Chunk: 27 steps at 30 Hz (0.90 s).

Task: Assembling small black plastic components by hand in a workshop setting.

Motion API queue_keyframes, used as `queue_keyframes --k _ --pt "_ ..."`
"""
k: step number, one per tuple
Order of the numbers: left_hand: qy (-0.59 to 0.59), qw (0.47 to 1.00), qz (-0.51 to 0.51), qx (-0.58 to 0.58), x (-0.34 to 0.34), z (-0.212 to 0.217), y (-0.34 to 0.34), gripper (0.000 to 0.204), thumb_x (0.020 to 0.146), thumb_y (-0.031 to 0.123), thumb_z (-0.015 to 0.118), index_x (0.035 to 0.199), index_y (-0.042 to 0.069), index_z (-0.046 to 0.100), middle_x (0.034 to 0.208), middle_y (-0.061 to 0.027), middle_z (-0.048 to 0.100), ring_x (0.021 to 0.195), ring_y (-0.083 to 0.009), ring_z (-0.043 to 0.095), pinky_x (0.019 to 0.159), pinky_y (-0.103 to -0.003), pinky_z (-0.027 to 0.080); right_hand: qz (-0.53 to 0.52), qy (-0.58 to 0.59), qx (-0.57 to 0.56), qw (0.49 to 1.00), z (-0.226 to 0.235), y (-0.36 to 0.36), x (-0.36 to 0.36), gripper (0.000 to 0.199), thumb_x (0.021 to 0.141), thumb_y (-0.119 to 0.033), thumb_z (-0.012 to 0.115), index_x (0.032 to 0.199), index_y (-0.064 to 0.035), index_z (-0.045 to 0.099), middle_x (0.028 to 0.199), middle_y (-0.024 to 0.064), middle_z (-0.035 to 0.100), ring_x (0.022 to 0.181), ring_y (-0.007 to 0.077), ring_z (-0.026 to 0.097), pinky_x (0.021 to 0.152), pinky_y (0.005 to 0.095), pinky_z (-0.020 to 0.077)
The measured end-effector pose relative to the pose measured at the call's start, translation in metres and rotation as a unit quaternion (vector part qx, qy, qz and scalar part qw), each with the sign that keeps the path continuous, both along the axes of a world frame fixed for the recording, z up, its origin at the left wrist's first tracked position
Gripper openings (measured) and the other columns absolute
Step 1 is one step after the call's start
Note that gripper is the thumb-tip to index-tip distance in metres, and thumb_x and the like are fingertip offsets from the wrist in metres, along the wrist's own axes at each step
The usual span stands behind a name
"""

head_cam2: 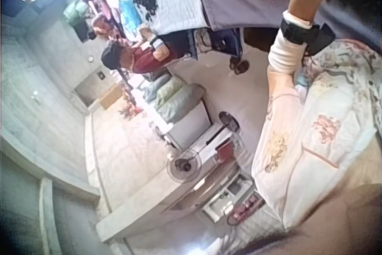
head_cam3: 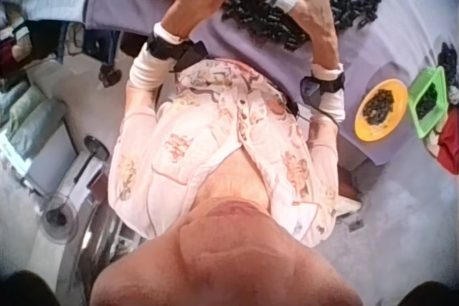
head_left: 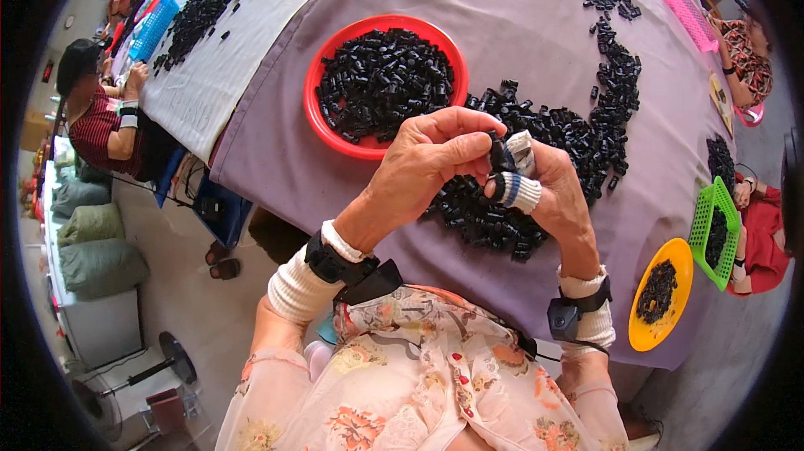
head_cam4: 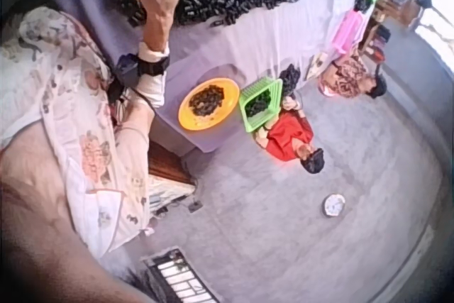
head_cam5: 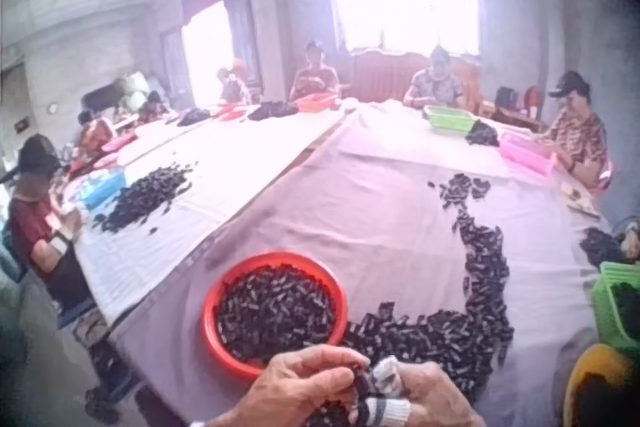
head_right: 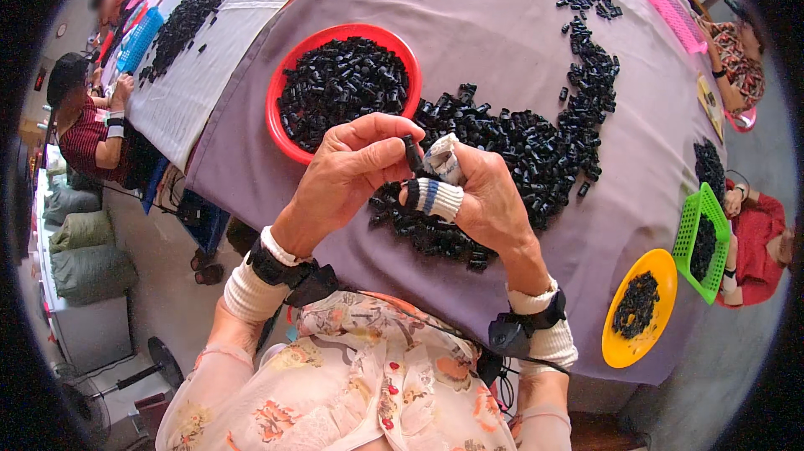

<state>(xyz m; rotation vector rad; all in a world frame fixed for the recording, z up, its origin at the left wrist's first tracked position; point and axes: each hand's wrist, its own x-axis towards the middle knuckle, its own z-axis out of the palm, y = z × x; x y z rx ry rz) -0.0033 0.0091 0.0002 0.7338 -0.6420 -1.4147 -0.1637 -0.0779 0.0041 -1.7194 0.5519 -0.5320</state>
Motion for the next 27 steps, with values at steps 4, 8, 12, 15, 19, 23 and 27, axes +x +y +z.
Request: queue_keyframes --k 4,8,12,15,19,23,27 --pt "0.003 1.000 -0.027 0.000 0.000 0.002 -0.003 0.021 0.087 0.010 0.056 0.105 0.000 0.058 0.094 -0.0083 0.063 0.082 -0.0131 0.062 0.072 -0.027 0.052 0.039 0.022 0.001 0.999 0.012 -0.009 0.001 0.034 0.065 -0.028 0.078 0.078 -0.0027 0.058 0.060 -0.0028 0.049 0.055 0.0057 0.043 0.050 0.0228 0.0359" --pt "0.005 0.999 -0.034 0.013 0.001 0.000 -0.004 0.021 0.087 0.010 0.056 0.105 -0.001 0.057 0.095 -0.0092 0.062 0.080 -0.0147 0.062 0.069 -0.027 0.053 0.070 0.050 -0.027 0.996 0.015 -0.015 0.002 0.039 0.065 -0.032 0.078 0.076 -0.0020 0.056 0.058 -0.0002 0.047 0.055 0.0084 0.042 0.050 0.0263 0.0360" --pt "0.004 0.999 -0.047 0.010 0.000 0.000 -0.006 0.022 0.087 0.010 0.055 0.106 -0.001 0.057 0.096 -0.0097 0.062 0.081 -0.0151 0.062 0.069 -0.027 0.054 0.083 0.052 -0.043 0.994 0.018 -0.019 0.003 0.040 0.064 -0.033 0.077 0.077 -0.0014 0.056 0.057 0.0024 0.048 0.054 0.0099 0.042 0.050 0.0270 0.0362" --pt "0.029 0.998 -0.059 0.013 -0.001 0.000 -0.008 0.022 0.087 0.010 0.055 0.107 -0.001 0.056 0.097 -0.0096 0.062 0.085 -0.0152 0.061 0.072 -0.028 0.053 0.086 0.054 -0.048 0.994 0.015 -0.022 0.002 0.041 0.064 -0.034 0.077 0.077 -0.0010 0.056 0.057 0.0027 0.048 0.053 0.0102 0.042 0.049 0.0275 0.0362" --pt "0.028 0.998 -0.056 0.013 -0.001 -0.005 -0.010 0.023 0.088 0.011 0.055 0.108 -0.001 0.056 0.099 -0.0095 0.062 0.090 -0.0152 0.060 0.078 -0.029 0.051 0.086 0.063 -0.055 0.993 0.015 -0.024 0.000 0.040 0.064 -0.034 0.077 0.075 -0.0011 0.056 0.055 0.0024 0.046 0.052 0.0105 0.041 0.049 0.0280 0.0359" --pt "0.026 0.998 -0.059 0.022 -0.003 -0.005 -0.011 0.024 0.088 0.011 0.055 0.108 -0.001 0.056 0.100 -0.0098 0.062 0.091 -0.0152 0.060 0.080 -0.030 0.050 0.082 0.057 -0.040 0.994 0.012 -0.025 -0.002 0.042 0.064 -0.035 0.077 0.073 -0.0009 0.055 0.054 0.0023 0.044 0.052 0.0106 0.040 0.048 0.0282 0.0357" --pt "0.036 0.997 -0.072 0.020 -0.002 -0.007 -0.010 0.024 0.088 0.012 0.055 0.108 -0.001 0.056 0.099 -0.0097 0.062 0.090 -0.0151 0.060 0.081 -0.030 0.050 0.094 0.072 -0.051 0.992 0.009 -0.027 -0.003 0.044 0.064 -0.036 0.077 0.072 -0.0008 0.053 0.055 0.0018 0.044 0.052 0.0106 0.040 0.049 0.0284 0.0358"
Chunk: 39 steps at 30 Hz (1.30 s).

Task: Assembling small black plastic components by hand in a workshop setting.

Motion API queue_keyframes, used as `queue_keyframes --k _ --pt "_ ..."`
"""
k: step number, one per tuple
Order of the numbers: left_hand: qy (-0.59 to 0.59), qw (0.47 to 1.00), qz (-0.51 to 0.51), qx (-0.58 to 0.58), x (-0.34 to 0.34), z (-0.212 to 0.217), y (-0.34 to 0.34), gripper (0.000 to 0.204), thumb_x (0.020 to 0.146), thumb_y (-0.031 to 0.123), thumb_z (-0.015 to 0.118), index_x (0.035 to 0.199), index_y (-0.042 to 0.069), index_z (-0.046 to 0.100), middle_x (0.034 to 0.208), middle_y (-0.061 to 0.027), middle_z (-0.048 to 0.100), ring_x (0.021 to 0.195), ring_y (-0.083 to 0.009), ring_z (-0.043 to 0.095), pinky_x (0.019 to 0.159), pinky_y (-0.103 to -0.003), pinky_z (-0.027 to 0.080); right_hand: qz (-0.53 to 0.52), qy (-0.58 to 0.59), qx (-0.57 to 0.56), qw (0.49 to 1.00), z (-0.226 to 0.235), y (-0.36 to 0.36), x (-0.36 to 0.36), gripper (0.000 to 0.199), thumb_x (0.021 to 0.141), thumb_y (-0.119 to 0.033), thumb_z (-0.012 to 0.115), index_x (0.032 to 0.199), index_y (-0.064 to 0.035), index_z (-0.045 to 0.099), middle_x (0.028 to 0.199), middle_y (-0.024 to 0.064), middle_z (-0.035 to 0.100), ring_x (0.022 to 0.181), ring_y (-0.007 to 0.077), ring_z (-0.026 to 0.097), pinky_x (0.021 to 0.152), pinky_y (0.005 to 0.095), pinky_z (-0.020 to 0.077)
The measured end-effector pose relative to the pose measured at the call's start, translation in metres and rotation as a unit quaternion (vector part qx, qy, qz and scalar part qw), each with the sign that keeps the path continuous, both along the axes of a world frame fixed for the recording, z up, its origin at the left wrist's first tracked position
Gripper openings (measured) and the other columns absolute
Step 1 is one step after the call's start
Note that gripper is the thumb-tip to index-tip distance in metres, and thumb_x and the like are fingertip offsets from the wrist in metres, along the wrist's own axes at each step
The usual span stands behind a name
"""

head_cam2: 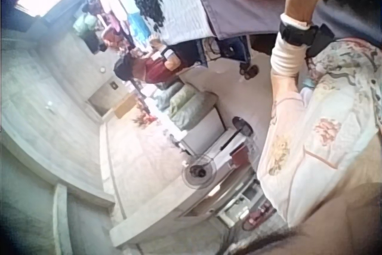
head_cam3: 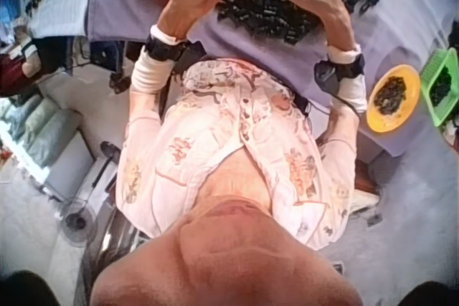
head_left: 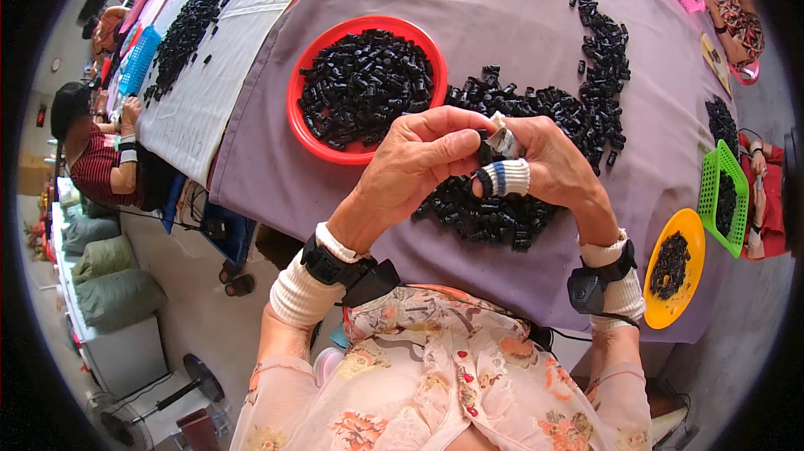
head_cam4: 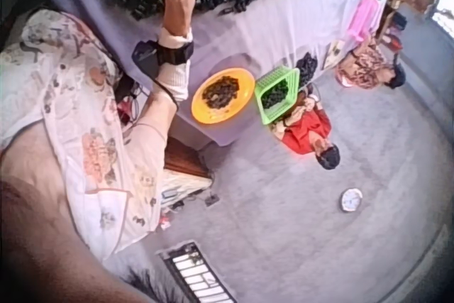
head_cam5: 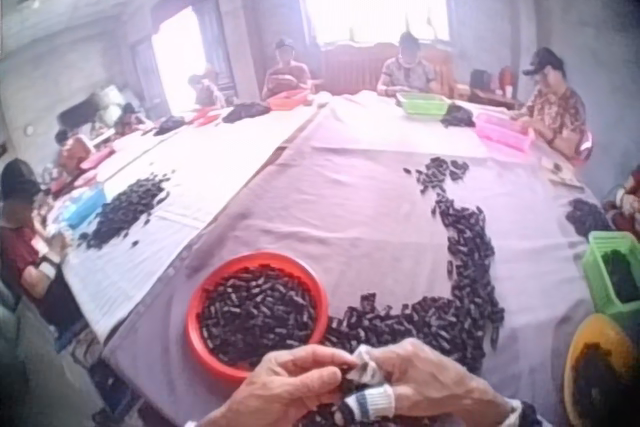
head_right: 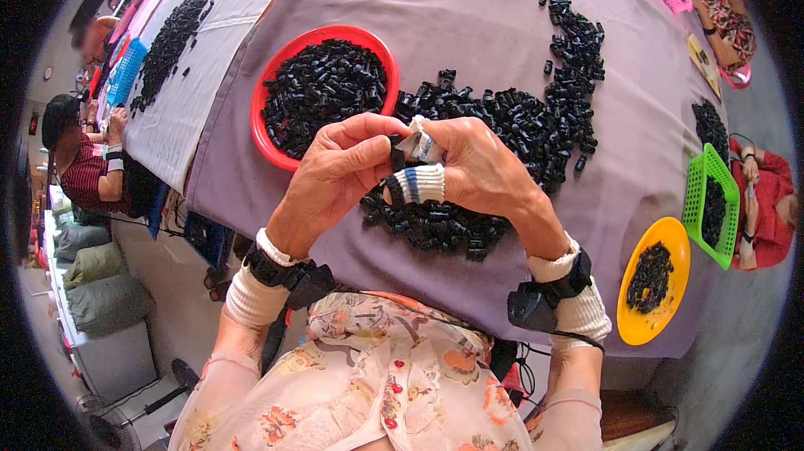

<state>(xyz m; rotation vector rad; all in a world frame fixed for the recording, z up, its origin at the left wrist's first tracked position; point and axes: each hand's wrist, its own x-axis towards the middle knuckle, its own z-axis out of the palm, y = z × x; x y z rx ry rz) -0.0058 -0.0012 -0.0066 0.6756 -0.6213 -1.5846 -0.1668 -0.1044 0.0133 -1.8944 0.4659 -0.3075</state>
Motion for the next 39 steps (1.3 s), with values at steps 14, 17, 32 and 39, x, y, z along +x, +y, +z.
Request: queue_keyframes --k 14,17,32,39 --pt "0.028 0.998 0.021 0.049 -0.009 -0.003 -0.001 0.018 0.087 0.010 0.056 0.101 -0.001 0.059 0.091 -0.0076 0.063 0.078 -0.0123 0.061 0.066 -0.025 0.053 0.009 -0.012 0.001 1.000 -0.006 0.004 -0.004 0.039 0.070 -0.033 0.072 0.082 0.0014 0.059 0.055 0.0054 0.048 0.051 0.0097 0.043 0.048 0.0290 0.0379" --pt "0.022 0.998 0.024 0.046 -0.010 -0.004 -0.002 0.020 0.088 0.012 0.053 0.104 -0.001 0.057 0.090 -0.0080 0.062 0.077 -0.0133 0.062 0.066 -0.027 0.054 0.013 -0.008 -0.026 1.000 -0.005 0.004 -0.004 0.040 0.071 -0.033 0.071 0.085 0.0023 0.059 0.055 0.0069 0.050 0.051 0.0102 0.043 0.048 0.0297 0.0390" --pt "0.094 0.995 -0.022 0.027 -0.013 -0.004 -0.003 0.019 0.087 0.009 0.056 0.103 -0.001 0.058 0.096 -0.0087 0.062 0.083 -0.0142 0.061 0.073 -0.028 0.053 0.005 0.029 0.001 1.000 0.001 -0.002 -0.011 0.040 0.064 -0.035 0.075 0.071 -0.0022 0.053 0.055 0.0021 0.046 0.051 0.0104 0.043 0.048 0.0269 0.0363" --pt "0.103 0.994 -0.035 0.030 -0.013 -0.004 -0.003 0.019 0.087 0.009 0.055 0.103 -0.001 0.057 0.096 -0.0094 0.062 0.083 -0.0149 0.061 0.072 -0.028 0.053 0.003 -0.008 0.000 1.000 -0.004 -0.001 -0.013 0.039 0.065 -0.035 0.074 0.072 -0.0020 0.053 0.055 0.0027 0.047 0.051 0.0101 0.043 0.048 0.0270 0.0367"
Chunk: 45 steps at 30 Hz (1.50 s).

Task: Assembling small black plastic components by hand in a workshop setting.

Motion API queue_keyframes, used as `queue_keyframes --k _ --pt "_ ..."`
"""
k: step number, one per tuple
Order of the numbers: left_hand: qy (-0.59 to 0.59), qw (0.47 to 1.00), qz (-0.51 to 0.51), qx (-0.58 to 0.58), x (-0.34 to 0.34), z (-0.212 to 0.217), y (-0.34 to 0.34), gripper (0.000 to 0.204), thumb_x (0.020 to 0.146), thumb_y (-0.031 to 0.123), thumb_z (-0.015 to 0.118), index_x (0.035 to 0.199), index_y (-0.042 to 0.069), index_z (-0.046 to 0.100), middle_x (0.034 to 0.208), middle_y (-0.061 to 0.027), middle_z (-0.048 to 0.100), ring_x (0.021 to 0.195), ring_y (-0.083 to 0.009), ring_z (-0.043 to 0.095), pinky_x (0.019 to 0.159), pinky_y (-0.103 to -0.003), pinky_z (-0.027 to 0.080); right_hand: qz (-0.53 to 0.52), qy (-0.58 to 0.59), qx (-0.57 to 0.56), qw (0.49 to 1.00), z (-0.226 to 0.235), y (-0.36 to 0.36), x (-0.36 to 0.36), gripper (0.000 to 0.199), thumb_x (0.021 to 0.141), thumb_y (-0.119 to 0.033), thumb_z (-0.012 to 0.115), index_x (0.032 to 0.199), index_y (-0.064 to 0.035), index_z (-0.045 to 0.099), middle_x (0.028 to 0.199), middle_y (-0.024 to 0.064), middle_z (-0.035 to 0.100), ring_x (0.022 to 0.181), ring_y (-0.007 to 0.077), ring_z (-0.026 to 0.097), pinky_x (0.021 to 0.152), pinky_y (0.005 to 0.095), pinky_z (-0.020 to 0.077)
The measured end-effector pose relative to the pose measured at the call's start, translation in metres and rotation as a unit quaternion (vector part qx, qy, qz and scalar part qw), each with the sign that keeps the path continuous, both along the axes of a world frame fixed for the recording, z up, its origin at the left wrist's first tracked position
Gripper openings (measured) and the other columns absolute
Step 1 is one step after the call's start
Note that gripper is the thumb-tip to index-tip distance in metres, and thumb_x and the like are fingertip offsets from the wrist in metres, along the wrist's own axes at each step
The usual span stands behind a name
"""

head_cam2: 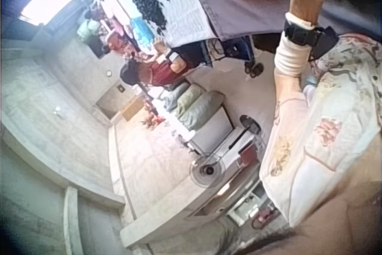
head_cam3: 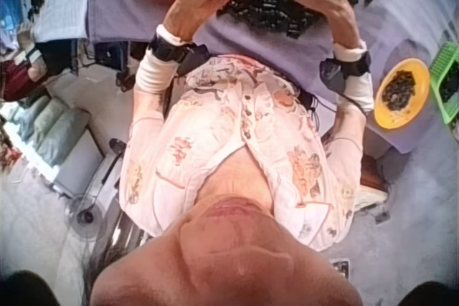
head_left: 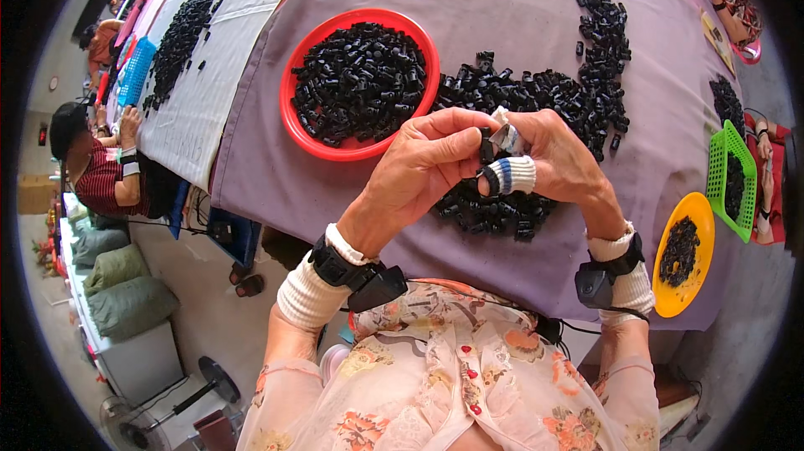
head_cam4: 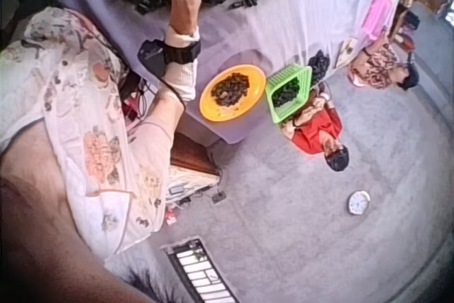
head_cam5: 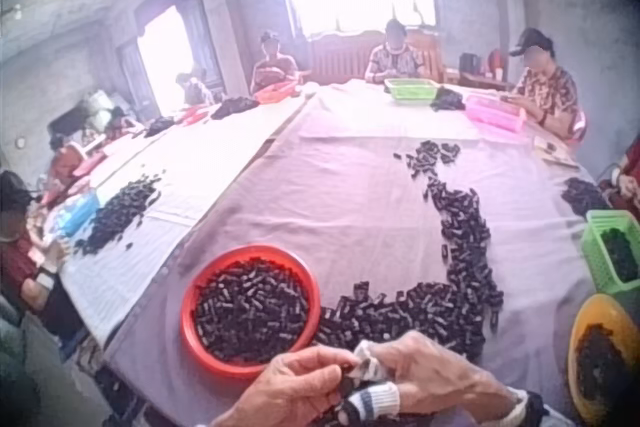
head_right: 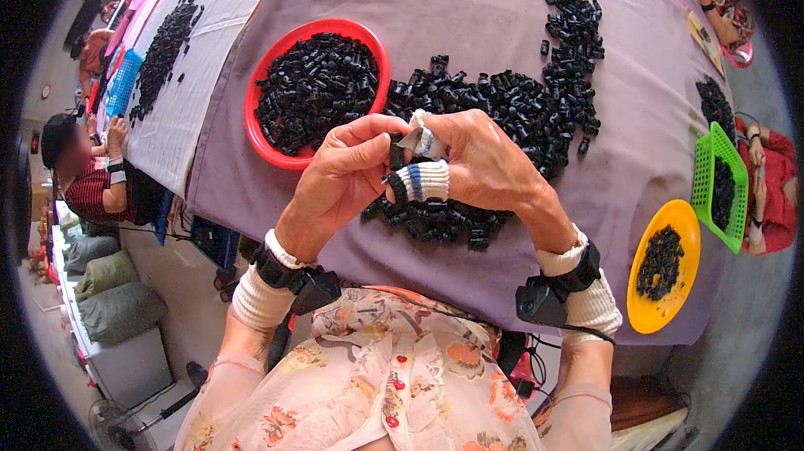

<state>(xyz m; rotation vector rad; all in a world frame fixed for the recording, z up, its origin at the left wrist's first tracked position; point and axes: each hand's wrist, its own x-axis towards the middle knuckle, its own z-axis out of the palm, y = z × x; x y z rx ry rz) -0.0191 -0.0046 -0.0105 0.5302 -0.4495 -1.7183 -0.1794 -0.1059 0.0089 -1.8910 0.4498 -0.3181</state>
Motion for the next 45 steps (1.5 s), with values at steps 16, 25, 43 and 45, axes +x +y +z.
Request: queue_keyframes --k 16,25,43,45 --pt "0.032 0.999 -0.015 -0.014 -0.005 -0.003 -0.002 0.020 0.088 0.010 0.055 0.104 -0.001 0.056 0.099 -0.0094 0.060 0.088 -0.0150 0.059 0.075 -0.029 0.052 -0.003 -0.006 -0.011 1.000 -0.004 0.000 -0.004 0.036 0.066 -0.031 0.074 0.073 -0.0022 0.054 0.055 0.0033 0.049 0.051 0.0100 0.044 0.049 0.0273 0.0382" --pt "0.026 1.000 -0.005 -0.014 -0.010 -0.004 -0.001 0.018 0.088 0.009 0.055 0.104 0.000 0.056 0.100 -0.0084 0.060 0.089 -0.0138 0.059 0.078 -0.028 0.051 0.007 -0.013 0.012 1.000 -0.006 0.000 -0.007 0.040 0.066 -0.035 0.075 0.072 -0.0022 0.053 0.055 0.0015 0.047 0.052 0.0099 0.043 0.049 0.0271 0.0369" --pt "-0.008 0.999 0.022 -0.026 -0.007 -0.001 0.005 0.020 0.088 0.011 0.056 0.104 0.000 0.056 0.098 -0.0069 0.060 0.085 -0.0117 0.058 0.074 -0.025 0.051 -0.009 -0.018 -0.018 1.000 0.000 0.008 -0.002 0.042 0.066 -0.036 0.076 0.070 -0.0013 0.052 0.053 0.0029 0.043 0.050 0.0098 0.039 0.046 0.0277 0.0343" --pt "0.007 1.000 0.011 -0.025 -0.007 -0.001 0.005 0.020 0.088 0.011 0.056 0.105 0.000 0.056 0.098 -0.0069 0.060 0.085 -0.0117 0.058 0.074 -0.025 0.051 -0.018 -0.025 -0.012 0.999 -0.004 0.007 -0.002 0.042 0.066 -0.036 0.076 0.070 -0.0015 0.052 0.053 0.0023 0.043 0.050 0.0095 0.039 0.046 0.0274 0.0339"
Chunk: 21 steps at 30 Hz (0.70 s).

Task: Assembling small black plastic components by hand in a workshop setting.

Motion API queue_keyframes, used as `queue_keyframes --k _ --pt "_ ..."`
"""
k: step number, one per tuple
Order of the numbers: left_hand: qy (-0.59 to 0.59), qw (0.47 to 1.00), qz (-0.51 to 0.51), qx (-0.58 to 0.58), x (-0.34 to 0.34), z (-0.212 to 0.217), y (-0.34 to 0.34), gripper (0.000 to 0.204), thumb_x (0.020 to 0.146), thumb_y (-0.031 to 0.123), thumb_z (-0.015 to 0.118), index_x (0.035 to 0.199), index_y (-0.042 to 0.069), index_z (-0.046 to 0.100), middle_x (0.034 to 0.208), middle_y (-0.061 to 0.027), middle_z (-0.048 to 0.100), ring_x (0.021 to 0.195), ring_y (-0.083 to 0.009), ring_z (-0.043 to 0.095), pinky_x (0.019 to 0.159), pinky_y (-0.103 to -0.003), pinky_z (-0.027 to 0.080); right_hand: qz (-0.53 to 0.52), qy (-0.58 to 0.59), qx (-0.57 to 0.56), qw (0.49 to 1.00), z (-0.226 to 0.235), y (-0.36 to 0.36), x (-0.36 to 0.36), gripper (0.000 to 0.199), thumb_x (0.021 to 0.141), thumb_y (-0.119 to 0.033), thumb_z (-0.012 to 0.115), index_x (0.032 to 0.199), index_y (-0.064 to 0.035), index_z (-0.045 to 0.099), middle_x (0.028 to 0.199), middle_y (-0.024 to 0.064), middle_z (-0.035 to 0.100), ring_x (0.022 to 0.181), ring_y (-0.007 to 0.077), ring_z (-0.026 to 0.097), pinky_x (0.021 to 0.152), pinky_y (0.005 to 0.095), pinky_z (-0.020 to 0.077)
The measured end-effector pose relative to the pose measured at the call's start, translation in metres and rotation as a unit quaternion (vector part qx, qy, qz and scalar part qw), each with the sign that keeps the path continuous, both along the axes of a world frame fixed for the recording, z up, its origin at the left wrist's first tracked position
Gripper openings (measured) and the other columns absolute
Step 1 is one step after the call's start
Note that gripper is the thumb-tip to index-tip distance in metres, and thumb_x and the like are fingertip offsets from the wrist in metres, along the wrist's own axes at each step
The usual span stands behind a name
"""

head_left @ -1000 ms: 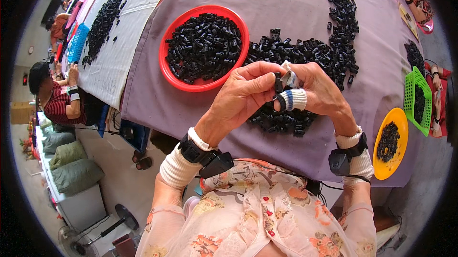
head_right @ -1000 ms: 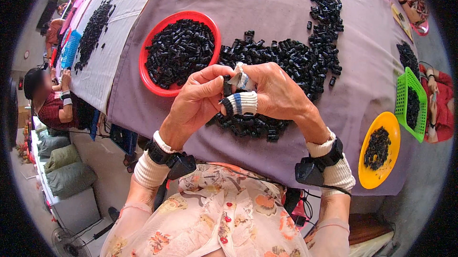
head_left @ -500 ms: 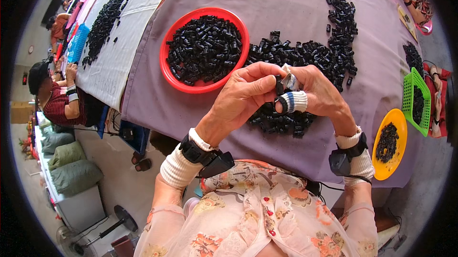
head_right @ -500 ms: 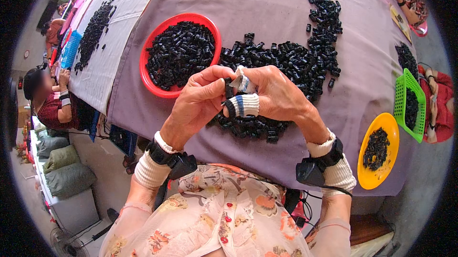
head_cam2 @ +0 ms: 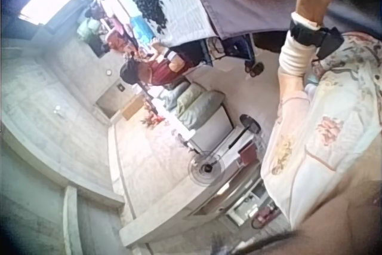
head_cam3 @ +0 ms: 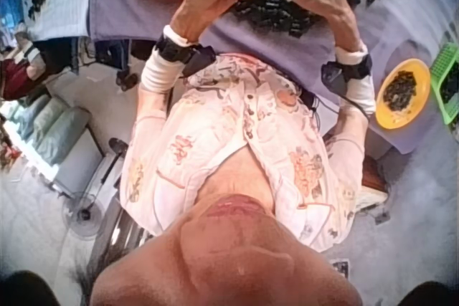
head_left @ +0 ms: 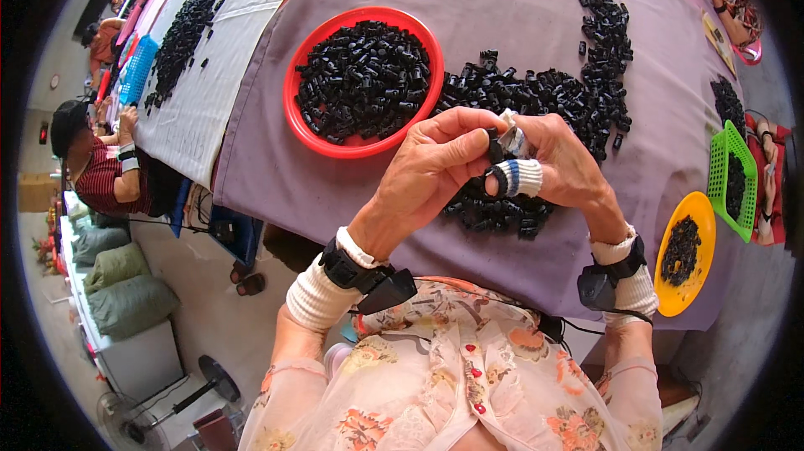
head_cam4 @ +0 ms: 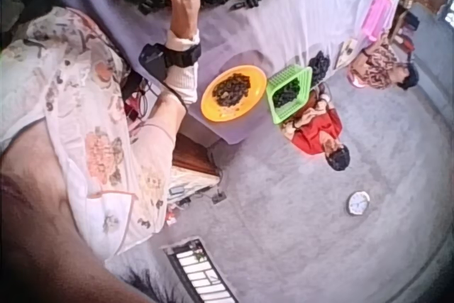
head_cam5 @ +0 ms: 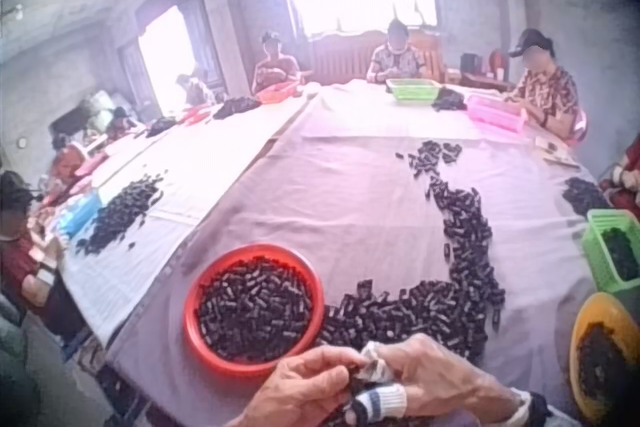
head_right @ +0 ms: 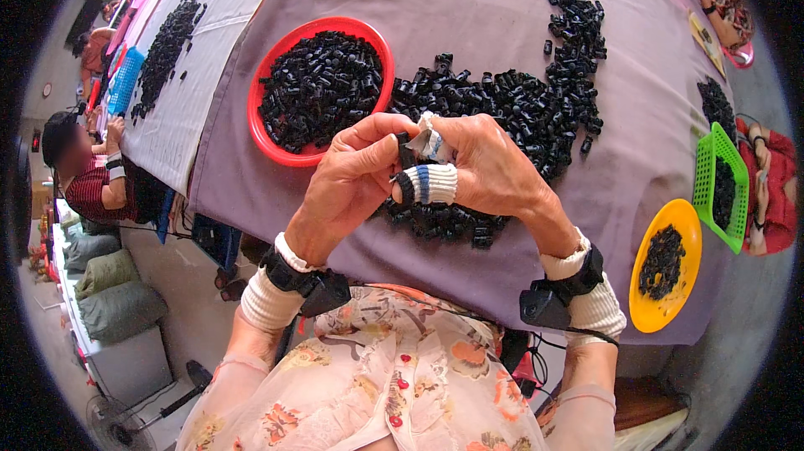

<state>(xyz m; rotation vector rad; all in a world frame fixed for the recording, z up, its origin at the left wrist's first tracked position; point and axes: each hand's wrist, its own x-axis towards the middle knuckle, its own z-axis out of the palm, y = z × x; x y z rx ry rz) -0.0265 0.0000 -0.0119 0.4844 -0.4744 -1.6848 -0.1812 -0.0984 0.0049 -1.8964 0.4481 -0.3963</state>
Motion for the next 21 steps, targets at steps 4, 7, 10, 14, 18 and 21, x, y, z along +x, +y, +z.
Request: queue_keyframes --k 4,7,10,14,18,21 --pt "-0.011 1.000 0.024 0.000 0.0001 -0.0022 0.0001 0.021 0.088 0.012 0.056 0.105 0.001 0.056 0.099 -0.0069 0.060 0.085 -0.0119 0.058 0.074 -0.025 0.051 -0.014 -0.017 0.016 1.000 -0.0025 0.0010 0.0011 0.043 0.065 -0.037 0.076 0.069 -0.0016 0.052 0.052 0.0013 0.043 0.050 0.0090 0.039 0.046 0.0272 0.0338" --pt "-0.019 0.999 0.028 -0.004 0.0003 -0.0018 0.0008 0.021 0.088 0.012 0.056 0.106 0.001 0.056 0.099 -0.0068 0.060 0.086 -0.0121 0.058 0.074 -0.026 0.051 -0.006 0.018 0.013 1.000 0.0002 -0.0004 0.0001 0.044 0.065 -0.038 0.076 0.070 -0.0014 0.052 0.053 0.0017 0.043 0.050 0.0089 0.040 0.046 0.0271 0.0341" --pt "-0.030 0.999 0.040 -0.004 -0.0031 -0.0005 0.0007 0.020 0.088 0.011 0.055 0.105 0.001 0.056 0.098 -0.0070 0.061 0.085 -0.0125 0.059 0.073 -0.026 0.051 0.001 0.016 0.015 1.000 0.0047 -0.0014 0.0013 0.046 0.064 -0.040 0.076 0.072 -0.0006 0.053 0.053 0.0025 0.043 0.050 0.0092 0.040 0.046 0.0273 0.0345" --pt "-0.039 0.998 0.050 -0.007 -0.0057 -0.0022 0.0012 0.019 0.089 0.010 0.053 0.105 0.001 0.056 0.096 -0.0079 0.061 0.083 -0.0127 0.060 0.067 -0.025 0.053 0.009 0.021 0.037 0.999 0.0018 0.0002 0.0011 0.046 0.064 -0.039 0.076 0.073 0.0004 0.054 0.053 0.0034 0.044 0.050 0.0096 0.041 0.046 0.0275 0.0348" --pt "-0.025 0.998 0.053 0.007 -0.0073 -0.0047 0.0018 0.019 0.089 0.011 0.053 0.105 0.001 0.056 0.095 -0.0075 0.061 0.082 -0.0119 0.060 0.064 -0.024 0.053 0.006 0.018 0.007 1.000 0.0032 0.0039 0.0022 0.043 0.066 -0.036 0.075 0.074 0.0008 0.054 0.053 0.0053 0.045 0.049 0.0107 0.041 0.045 0.0288 0.0354" --pt "-0.037 0.998 0.055 0.024 -0.0069 -0.0037 0.0018 0.020 0.088 0.012 0.054 0.106 0.001 0.056 0.094 -0.0063 0.061 0.081 -0.0111 0.060 0.064 -0.024 0.053 0.002 0.020 -0.028 0.999 0.0009 0.0039 0.0012 0.042 0.067 -0.035 0.075 0.073 0.0008 0.054 0.052 0.0060 0.045 0.048 0.0112 0.040 0.045 0.0295 0.0357"
